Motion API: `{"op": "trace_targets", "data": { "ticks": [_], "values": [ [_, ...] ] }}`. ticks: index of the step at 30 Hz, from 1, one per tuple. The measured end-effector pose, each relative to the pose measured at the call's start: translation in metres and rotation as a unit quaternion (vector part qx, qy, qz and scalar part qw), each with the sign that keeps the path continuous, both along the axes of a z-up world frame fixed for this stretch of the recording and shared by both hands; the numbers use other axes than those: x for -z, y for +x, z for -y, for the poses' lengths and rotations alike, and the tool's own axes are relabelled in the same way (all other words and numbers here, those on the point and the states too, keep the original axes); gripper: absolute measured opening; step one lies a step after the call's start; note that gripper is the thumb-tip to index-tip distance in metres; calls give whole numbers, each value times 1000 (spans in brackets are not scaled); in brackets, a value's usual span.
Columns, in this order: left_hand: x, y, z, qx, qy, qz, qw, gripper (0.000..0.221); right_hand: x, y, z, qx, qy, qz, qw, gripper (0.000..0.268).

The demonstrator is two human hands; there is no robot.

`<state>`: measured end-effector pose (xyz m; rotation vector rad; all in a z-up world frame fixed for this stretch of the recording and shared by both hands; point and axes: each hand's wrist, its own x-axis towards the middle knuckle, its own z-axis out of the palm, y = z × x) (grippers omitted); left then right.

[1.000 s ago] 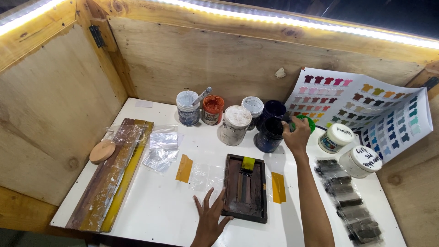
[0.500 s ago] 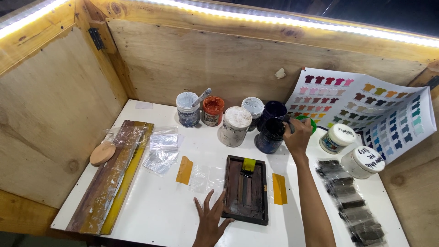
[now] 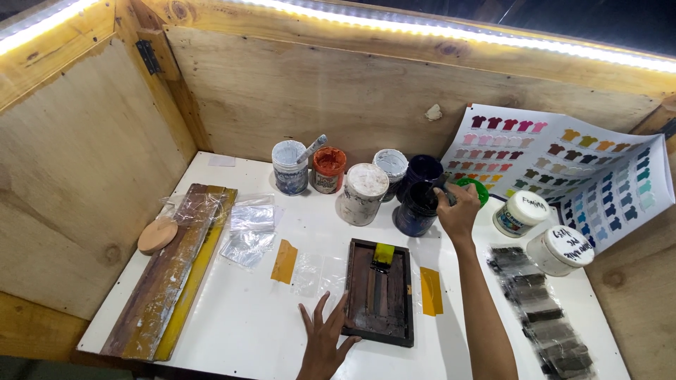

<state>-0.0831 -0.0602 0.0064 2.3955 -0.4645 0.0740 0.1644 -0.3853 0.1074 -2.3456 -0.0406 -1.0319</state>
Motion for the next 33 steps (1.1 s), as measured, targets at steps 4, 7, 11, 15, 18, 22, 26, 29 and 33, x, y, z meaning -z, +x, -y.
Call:
{"op": "trace_targets", "data": {
  "ticks": [4,7,11,15,18,22,26,29,33],
  "values": [
    [1,0,0,-2,12,0,1000,56,10,13,3,16,-7,28,999,25],
    [0,-2,-1,-4,17,9,1000,78,12,14,7,17,-70,80,994,22],
    [-5,-2,-2,2,4,-3,1000,70,11,7,21,40,-123,22,991,18],
    [-8,-1,-1,3,9,-27,1000,75,2,-5,30,62,-158,-29,985,18],
    [-7,-1,-1,-3,8,-15,1000,74,7,-5,32,71,-149,-75,983,33],
    [-9,-2,-1,-2,4,0,1000,74,12,-5,17,52,-94,-90,990,36],
    [-10,-2,-1,1,5,-14,1000,67,18,6,5,18,-77,-18,997,29],
    [-3,-1,-1,0,12,-10,1000,75,20,16,1,13,-77,16,997,29],
    [0,-1,-1,-2,17,6,1000,79,26,30,2,42,-61,33,997,27]
  ]
}}
